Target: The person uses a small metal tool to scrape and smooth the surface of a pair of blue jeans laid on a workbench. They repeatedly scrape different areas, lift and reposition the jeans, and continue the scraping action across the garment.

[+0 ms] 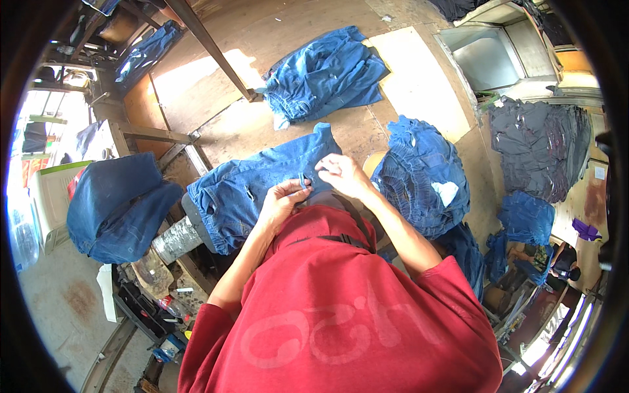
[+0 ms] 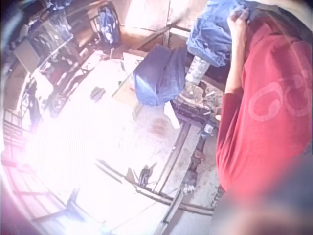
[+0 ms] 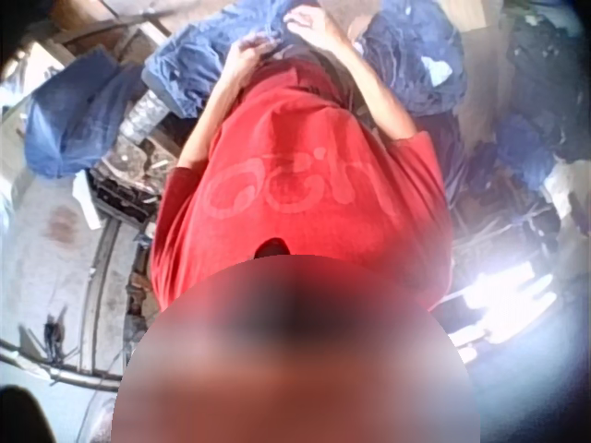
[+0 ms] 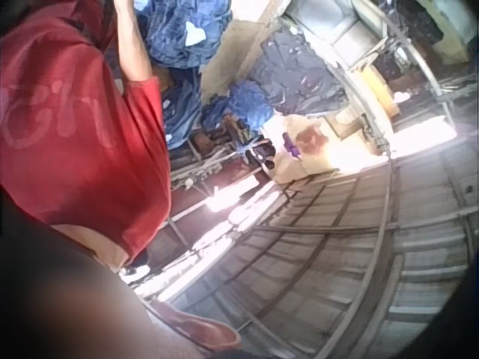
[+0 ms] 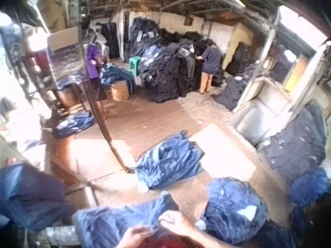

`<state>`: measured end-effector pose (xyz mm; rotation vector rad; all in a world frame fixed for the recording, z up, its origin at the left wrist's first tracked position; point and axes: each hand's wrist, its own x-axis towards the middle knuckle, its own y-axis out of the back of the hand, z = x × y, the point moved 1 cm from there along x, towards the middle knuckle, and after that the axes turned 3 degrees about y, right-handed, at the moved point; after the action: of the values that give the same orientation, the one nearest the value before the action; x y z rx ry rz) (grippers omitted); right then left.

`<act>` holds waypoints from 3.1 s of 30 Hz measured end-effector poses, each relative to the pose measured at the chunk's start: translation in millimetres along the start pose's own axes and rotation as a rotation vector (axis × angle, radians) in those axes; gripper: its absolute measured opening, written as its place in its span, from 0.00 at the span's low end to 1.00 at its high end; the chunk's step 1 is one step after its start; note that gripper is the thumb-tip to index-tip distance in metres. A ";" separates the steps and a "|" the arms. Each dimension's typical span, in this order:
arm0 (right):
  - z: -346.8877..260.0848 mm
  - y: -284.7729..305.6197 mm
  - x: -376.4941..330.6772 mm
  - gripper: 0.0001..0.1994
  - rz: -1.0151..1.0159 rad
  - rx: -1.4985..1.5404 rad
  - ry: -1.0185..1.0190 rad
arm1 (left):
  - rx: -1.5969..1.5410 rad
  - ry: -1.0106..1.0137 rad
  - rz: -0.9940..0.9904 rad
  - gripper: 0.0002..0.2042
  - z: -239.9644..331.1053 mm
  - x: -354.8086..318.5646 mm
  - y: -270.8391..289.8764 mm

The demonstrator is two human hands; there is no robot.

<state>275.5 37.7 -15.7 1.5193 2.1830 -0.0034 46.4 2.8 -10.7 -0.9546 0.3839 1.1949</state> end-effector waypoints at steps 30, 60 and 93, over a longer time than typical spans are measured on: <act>25.0 -38.3 -18.1 0.10 0.164 0.116 0.039 | -0.099 0.092 0.080 0.09 -10.5 0.9 0.4; 24.9 -39.2 -19.3 0.08 0.056 0.173 -0.015 | -0.028 0.141 0.124 0.12 -10.4 -3.0 -1.5; 39.2 -42.3 -25.1 0.08 0.123 0.331 -0.086 | 0.119 0.076 0.108 0.11 -19.5 14.7 7.1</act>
<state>259.7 -11.2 -51.9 1.7925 2.0927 -0.4014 49.5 -3.3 -35.2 -0.8867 0.5669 1.2222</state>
